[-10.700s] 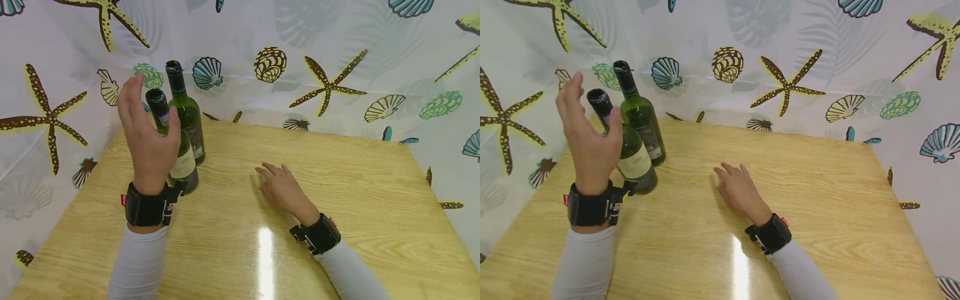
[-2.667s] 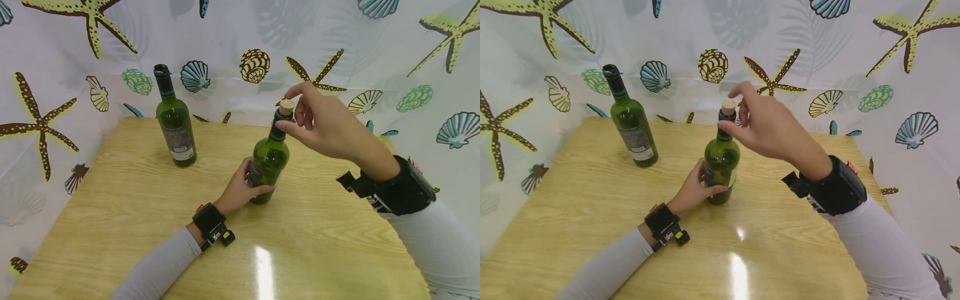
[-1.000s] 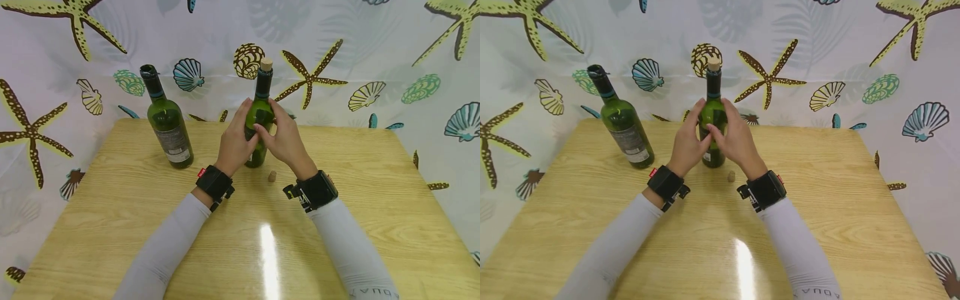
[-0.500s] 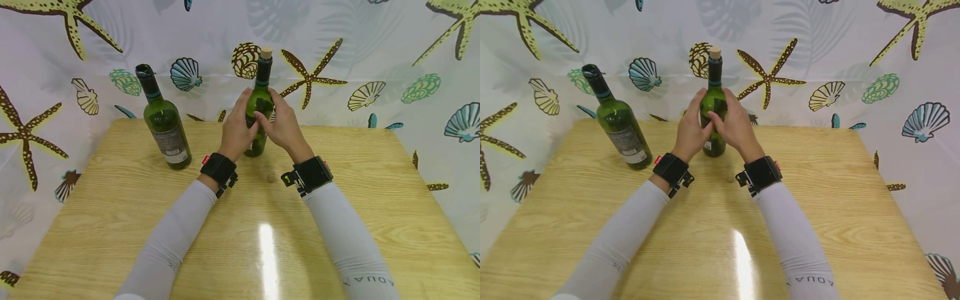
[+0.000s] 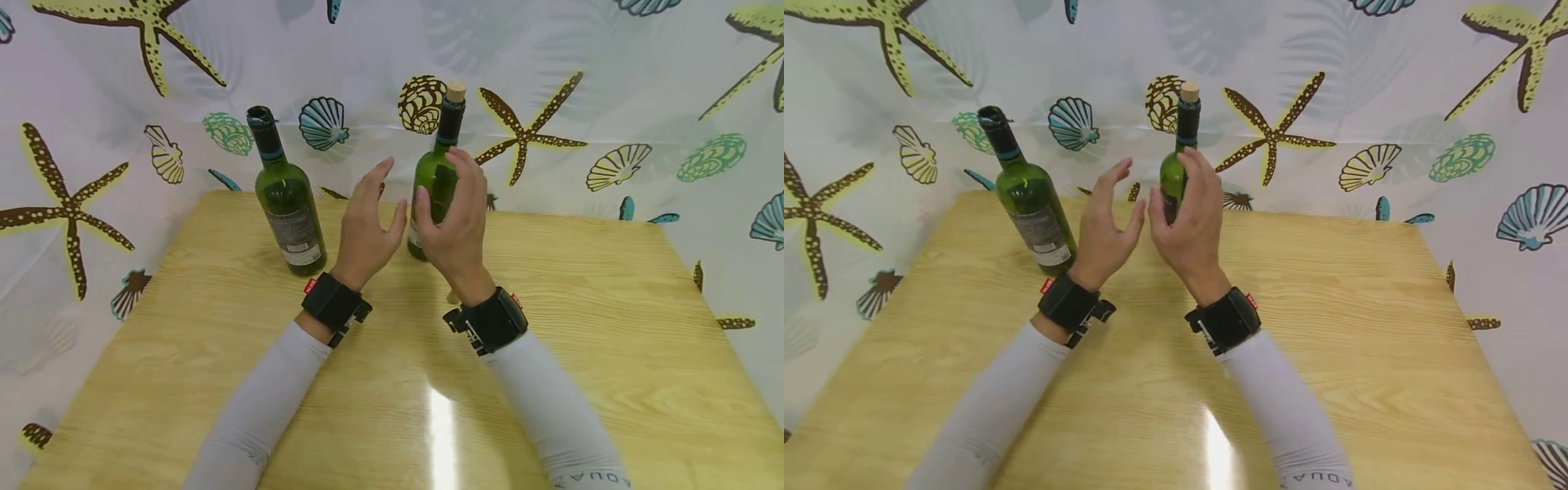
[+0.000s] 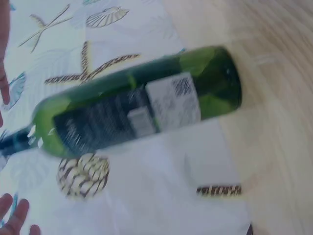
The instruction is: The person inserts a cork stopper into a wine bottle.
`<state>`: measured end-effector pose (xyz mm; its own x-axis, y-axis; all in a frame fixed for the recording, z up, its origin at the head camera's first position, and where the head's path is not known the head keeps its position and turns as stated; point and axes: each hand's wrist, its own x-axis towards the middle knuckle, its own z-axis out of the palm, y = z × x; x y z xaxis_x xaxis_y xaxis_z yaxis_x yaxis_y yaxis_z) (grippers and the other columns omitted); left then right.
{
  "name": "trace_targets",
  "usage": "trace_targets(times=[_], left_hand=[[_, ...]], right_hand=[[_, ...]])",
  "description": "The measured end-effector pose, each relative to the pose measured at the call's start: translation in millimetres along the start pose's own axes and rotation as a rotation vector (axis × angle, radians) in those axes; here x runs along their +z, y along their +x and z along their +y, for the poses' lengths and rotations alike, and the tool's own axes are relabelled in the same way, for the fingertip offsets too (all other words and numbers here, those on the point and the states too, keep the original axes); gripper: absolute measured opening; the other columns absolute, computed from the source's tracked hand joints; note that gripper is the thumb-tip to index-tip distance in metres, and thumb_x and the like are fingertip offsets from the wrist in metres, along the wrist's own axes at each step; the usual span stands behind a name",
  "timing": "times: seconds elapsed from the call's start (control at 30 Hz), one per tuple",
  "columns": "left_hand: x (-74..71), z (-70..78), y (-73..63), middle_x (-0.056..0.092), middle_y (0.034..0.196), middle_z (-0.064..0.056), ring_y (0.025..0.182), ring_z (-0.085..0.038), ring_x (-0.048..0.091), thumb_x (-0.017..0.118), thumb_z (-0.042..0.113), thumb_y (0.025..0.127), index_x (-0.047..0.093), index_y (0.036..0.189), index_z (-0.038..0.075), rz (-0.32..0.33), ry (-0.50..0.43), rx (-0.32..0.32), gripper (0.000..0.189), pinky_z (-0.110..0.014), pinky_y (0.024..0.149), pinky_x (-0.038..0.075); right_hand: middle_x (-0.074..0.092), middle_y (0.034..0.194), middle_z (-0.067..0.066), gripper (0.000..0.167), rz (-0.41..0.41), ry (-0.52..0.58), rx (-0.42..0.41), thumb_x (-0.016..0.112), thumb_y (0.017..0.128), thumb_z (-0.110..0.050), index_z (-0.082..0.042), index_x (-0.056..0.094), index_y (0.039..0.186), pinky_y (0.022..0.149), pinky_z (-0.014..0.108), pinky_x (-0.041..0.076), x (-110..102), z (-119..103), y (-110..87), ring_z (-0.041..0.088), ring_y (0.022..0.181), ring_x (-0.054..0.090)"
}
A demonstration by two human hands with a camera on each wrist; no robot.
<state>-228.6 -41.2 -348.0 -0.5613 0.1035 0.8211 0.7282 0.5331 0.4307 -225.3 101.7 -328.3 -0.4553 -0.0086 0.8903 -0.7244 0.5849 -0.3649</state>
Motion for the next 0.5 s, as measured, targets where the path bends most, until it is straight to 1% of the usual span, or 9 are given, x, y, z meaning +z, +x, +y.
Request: trace_targets(times=[0.03,0.07,0.13,0.2,0.27,0.3,0.37,0.43,0.5], left_hand=[[-9.5,-0.8,-1.1,0.051,0.137,-0.017,0.124,-0.026,0.050,0.061,0.007,0.093,0.043,0.140,-0.002,0.066,-0.016,0.019,0.051,-0.034,0.103,0.040],[-19.4,-1.3,-1.5,0.054,0.132,-0.017,0.119,-0.027,0.052,0.060,0.005,0.092,0.046,0.136,-0.003,0.133,-0.032,0.036,0.047,-0.036,0.099,0.042],[-38.6,-4.9,-1.8,0.056,0.126,-0.017,0.113,-0.028,0.054,0.058,0.003,0.091,0.049,0.131,-0.004,0.265,-0.049,0.064,0.041,-0.040,0.094,0.043],[-57.2,-10.4,-0.5,0.053,0.127,-0.019,0.117,-0.028,0.051,0.056,0.005,0.090,0.048,0.130,-0.006,0.383,-0.044,0.069,0.042,-0.043,0.096,0.041],[-76.0,-12.7,2.3,0.048,0.133,-0.023,0.125,-0.025,0.045,0.054,0.010,0.090,0.044,0.132,-0.010,0.459,-0.015,0.034,0.048,-0.043,0.103,0.036],[-84.9,-14.4,3.0,0.044,0.138,-0.025,0.130,-0.025,0.040,0.054,0.010,0.089,0.041,0.134,-0.013,0.476,-0.011,-0.002,0.052,-0.042,0.108,0.032],[-100.7,-20.0,2.8,0.033,0.146,-0.029,0.139,-0.022,0.030,0.054,0.010,0.090,0.032,0.140,-0.016,0.459,-0.029,-0.104,0.060,-0.037,0.116,0.021],[-113.5,-27.9,-0.8,0.024,0.152,-0.029,0.143,-0.023,0.024,0.053,0.010,0.093,0.022,0.145,-0.015,0.389,-0.093,-0.238,0.066,-0.036,0.117,0.016],[-121.1,-45.5,-8.9,0.017,0.157,-0.024,0.145,-0.025,0.020,0.054,0.012,0.097,0.014,0.151,-0.008,0.280,-0.213,-0.406,0.071,-0.038,0.117,0.017]], right_hand=[[0.044,0.140,0.022,0.051,0.014,0.040,-0.032,0.057,0.092,-0.019,0.008,0.043,0.133,0.107,0.043,0.034,6,-6,0.1,0.029,0.131,0.040],[0.041,0.143,0.022,0.053,0.010,0.075,-0.056,0.058,0.092,-0.018,0.008,0.041,0.135,0.109,0.043,0.033,11,-11,0.2,0.029,0.134,0.038],[0.033,0.149,0.023,0.060,-0.047,0.138,-0.069,0.059,0.092,-0.017,0.008,0.034,0.141,0.112,0.043,0.029,22,-20,1.0,0.027,0.140,0.030],[0.024,0.155,0.022,0.068,-0.143,0.190,-0.038,0.060,0.094,-0.017,0.007,0.025,0.147,0.117,0.040,0.019,34,-27,1.8,0.025,0.146,0.020],[0.014,0.159,0.018,0.077,-0.257,0.223,0.037,0.061,0.094,-0.020,0.003,0.016,0.152,0.118,0.037,0.014,48,-33,2.6,0.018,0.148,0.010],[0.009,0.161,0.014,0.081,-0.318,0.236,0.087,0.061,0.094,-0.023,-0.001,0.011,0.154,0.118,0.035,0.012,56,-36,2.6,0.014,0.148,0.006],[0.002,0.163,0.006,0.089,-0.427,0.272,0.192,0.063,0.094,-0.030,-0.008,0.003,0.156,0.119,0.035,0.010,72,-40,2.5,0.008,0.147,0.000],[-0.002,0.163,0.000,0.095,-0.522,0.304,0.277,0.065,0.092,-0.035,-0.014,-0.002,0.157,0.119,0.037,0.010,90,-43,1.7,0.004,0.146,-0.002],[-0.003,0.163,-0.001,0.100,-0.600,0.344,0.333,0.067,0.091,-0.038,-0.017,-0.005,0.157,0.119,0.039,0.011,108,-47,0.2,0.004,0.146,-0.002]])
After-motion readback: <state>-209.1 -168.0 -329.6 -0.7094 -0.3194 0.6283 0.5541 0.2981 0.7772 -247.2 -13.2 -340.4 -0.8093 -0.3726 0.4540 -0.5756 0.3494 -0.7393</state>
